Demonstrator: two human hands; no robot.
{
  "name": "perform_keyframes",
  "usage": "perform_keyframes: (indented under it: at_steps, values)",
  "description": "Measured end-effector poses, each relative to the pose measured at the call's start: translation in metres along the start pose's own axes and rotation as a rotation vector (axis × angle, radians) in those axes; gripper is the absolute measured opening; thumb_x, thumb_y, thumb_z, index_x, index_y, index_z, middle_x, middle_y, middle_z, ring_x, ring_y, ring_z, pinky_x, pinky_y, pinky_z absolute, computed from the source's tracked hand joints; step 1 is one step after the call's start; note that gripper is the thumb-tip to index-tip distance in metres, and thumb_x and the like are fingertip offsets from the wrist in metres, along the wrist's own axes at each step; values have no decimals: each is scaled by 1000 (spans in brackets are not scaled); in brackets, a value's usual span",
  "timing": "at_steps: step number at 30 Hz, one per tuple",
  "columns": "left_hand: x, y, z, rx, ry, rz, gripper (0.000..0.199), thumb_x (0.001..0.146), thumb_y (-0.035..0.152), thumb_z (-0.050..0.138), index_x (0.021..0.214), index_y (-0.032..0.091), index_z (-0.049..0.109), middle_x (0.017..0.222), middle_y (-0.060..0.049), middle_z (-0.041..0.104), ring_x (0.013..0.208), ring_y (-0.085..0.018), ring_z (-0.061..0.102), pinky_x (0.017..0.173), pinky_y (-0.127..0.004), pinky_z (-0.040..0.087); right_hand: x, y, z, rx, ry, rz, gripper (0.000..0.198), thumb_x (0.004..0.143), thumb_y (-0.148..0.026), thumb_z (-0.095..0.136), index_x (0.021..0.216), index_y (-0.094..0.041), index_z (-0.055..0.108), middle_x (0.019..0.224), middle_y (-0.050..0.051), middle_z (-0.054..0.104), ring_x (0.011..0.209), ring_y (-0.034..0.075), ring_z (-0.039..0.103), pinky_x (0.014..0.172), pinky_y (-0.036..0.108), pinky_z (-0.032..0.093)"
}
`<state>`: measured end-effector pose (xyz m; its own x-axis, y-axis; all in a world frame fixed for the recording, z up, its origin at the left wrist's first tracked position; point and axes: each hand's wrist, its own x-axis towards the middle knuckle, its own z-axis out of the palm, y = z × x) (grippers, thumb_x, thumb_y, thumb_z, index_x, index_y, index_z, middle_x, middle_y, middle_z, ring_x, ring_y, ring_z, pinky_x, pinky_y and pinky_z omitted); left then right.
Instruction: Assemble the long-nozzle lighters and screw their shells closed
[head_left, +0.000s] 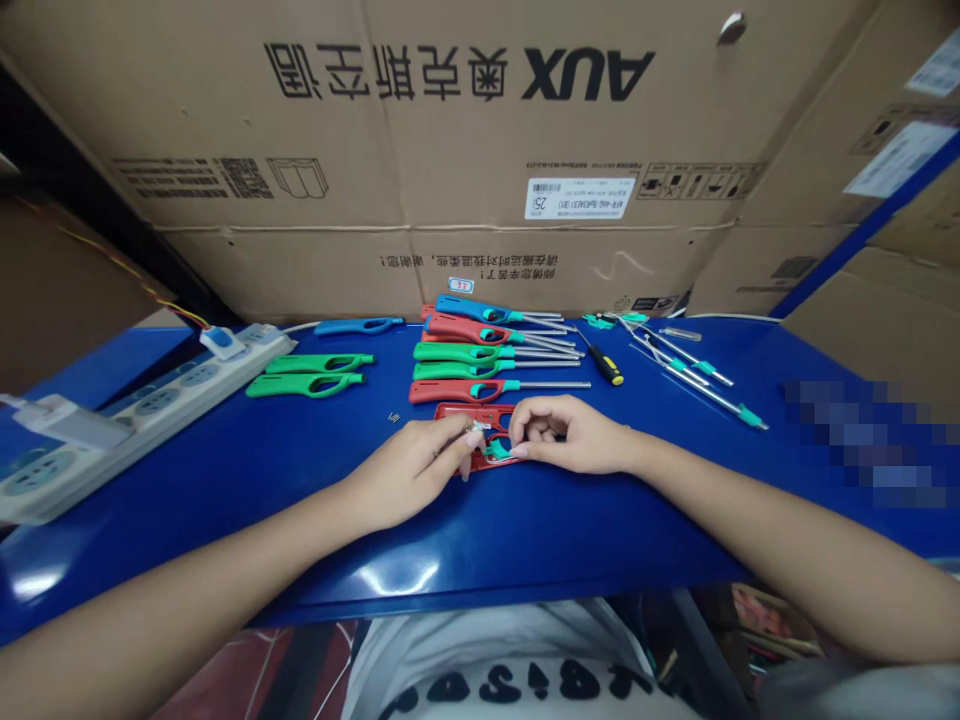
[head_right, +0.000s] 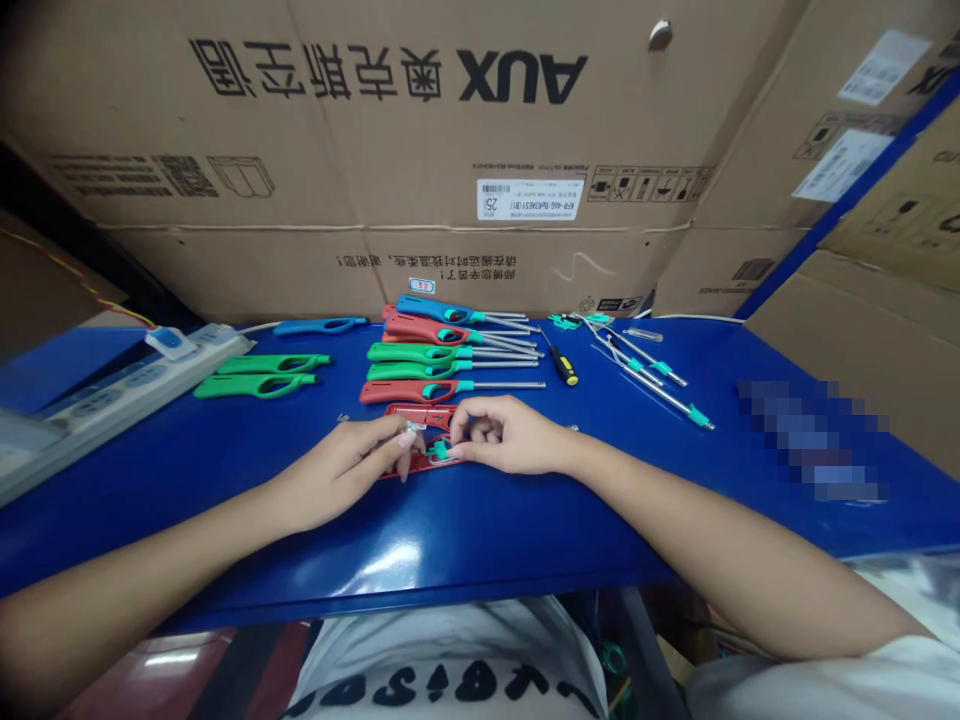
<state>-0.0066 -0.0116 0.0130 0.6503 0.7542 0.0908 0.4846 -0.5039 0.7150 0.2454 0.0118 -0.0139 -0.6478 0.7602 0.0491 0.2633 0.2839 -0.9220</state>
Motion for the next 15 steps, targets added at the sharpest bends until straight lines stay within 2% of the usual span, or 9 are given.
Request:
perform_keyframes:
  at_steps: [3,8,13,15]
  values:
    - [2,-3,2,-58,9,11,39,106,39,36,84,18,60,78,1,66,73,-14,62,74,-24,44,0,0,0,2,2,-8,30,83,-42,75,89,-14,63,68,-4,54,56,7,42,54,21,36]
    - [3,-6,7,-79,50,-13,36,104,42,41,88,17,60,79,1,62,71,-13,56,69,-23,42,1,-3,0,30,18,-31,32,84,-45,73,87,-14,64,68,-3,56,57,7,46,54,20,38]
    - [3,-3,9,-81,47,-54,38,104,45,39,93,16,62,85,0,63,77,-15,57,74,-25,44,2,-3,1,16,7,-43,34,88,-48,68,91,-13,67,76,2,65,64,10,55,60,22,45]
    - [3,-1,9,-107,47,-57,39,105,44,36,95,17,62,90,-1,65,84,-16,59,81,-26,45,2,-2,1,-6,7,-55,35,90,-48,66,92,-13,69,79,3,67,68,11,58,64,24,48]
